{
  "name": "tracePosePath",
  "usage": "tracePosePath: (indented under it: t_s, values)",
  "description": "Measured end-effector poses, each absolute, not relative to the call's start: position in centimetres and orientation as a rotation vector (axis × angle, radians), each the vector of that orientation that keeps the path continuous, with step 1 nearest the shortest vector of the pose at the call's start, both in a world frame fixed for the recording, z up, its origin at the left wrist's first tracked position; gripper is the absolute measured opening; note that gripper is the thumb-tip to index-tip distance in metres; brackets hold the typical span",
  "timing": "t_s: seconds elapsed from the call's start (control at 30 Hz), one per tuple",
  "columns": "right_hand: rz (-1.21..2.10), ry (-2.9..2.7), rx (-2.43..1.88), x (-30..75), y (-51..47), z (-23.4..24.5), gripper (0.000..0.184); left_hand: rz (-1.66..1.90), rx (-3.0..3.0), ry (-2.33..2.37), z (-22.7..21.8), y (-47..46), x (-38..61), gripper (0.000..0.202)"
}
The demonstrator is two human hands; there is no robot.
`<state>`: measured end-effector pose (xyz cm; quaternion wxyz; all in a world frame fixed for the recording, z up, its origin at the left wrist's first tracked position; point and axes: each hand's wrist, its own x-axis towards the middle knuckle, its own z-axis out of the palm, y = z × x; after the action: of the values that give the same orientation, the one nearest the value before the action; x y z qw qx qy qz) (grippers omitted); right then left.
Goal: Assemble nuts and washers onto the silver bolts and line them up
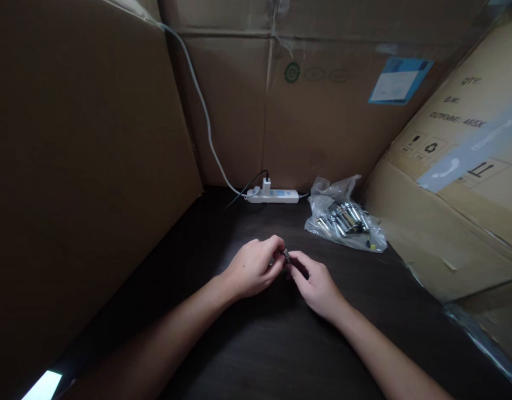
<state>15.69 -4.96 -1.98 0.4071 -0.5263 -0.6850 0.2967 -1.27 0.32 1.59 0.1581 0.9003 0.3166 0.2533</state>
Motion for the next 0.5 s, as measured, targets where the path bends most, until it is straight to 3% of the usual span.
tracePosePath:
  t_s: [0.5]
  values:
    - [0.710, -1.728, -1.292, 15.60, -4.82, -1.98, 0.028, 0.775, 2.499, 0.802, 1.23, 1.02, -1.40, 0.018]
